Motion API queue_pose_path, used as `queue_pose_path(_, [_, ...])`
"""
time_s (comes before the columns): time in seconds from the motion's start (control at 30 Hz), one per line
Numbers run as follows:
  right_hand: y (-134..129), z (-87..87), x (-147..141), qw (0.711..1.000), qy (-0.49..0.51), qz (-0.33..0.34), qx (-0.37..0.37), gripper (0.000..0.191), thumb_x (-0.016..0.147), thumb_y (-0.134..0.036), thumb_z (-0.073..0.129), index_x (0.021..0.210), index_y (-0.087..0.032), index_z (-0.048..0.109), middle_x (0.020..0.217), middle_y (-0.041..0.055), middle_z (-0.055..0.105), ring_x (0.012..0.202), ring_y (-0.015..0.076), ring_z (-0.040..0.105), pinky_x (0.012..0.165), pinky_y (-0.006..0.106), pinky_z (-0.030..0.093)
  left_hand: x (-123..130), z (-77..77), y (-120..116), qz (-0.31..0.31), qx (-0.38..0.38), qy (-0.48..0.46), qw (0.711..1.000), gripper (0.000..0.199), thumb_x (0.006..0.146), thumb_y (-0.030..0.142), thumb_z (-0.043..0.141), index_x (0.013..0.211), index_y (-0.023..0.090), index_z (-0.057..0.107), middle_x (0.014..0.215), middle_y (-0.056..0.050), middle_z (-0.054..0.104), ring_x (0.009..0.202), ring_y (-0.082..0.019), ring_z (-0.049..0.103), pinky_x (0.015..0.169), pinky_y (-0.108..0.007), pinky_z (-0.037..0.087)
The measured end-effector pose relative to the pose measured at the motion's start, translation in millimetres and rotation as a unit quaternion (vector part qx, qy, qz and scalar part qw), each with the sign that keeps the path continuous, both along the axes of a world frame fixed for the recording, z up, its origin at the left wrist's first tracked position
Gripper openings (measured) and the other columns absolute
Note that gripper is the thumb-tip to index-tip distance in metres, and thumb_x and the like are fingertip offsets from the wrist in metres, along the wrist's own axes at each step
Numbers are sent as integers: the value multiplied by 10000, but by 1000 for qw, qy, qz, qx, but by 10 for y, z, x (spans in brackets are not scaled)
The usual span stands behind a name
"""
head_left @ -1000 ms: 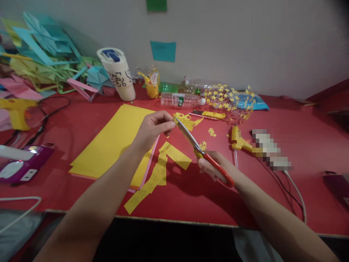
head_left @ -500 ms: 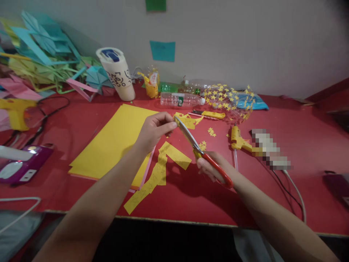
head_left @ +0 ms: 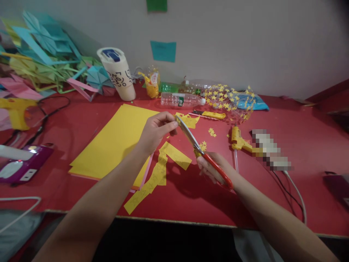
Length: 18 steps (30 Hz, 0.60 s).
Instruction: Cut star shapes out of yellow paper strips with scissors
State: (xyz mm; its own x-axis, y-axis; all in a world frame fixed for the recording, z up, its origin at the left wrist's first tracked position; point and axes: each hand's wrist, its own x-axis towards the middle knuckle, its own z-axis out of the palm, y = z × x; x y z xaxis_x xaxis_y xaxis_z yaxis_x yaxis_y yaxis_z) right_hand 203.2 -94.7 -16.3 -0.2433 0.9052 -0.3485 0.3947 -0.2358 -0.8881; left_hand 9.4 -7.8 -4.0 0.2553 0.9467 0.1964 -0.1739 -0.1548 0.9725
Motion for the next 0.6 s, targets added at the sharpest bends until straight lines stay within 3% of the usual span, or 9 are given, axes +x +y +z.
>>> queue_pose_path(0.23, [-1, 4, -9, 1000, 9, -6, -7, 487, 718, -639, 604, 581, -225, 385, 350, -111, 338, 266, 57, 343, 386, 230, 406, 5, 4, -2, 3, -9, -9, 1000, 86, 684, 206, 654, 654, 165, 585, 591, 33, 582, 548, -70, 561, 592, -234, 483])
queue_pose_path(0.37, [3, -10, 7, 1000, 15, -4, -1, 491, 717, -627, 614, 569, -225, 374, 349, -114, 339, 278, 52, 348, 500, 265, 501, 1, 2, -6, 2, -8, -9, 1000, 82, 687, 212, 656, 662, 166, 592, 593, 30, 585, 554, -73, 560, 596, -236, 484])
queue_pose_path(0.6, [3, 31, -19, 1000, 8, -27, -1, 491, 649, -644, 654, 566, -223, 416, 358, -106, 348, 279, 67, 360, 472, 280, 489, 7, -1, -2, 4, -11, -19, 1000, 77, 682, 198, 658, 650, 162, 597, 585, 32, 588, 544, -66, 556, 575, -220, 475])
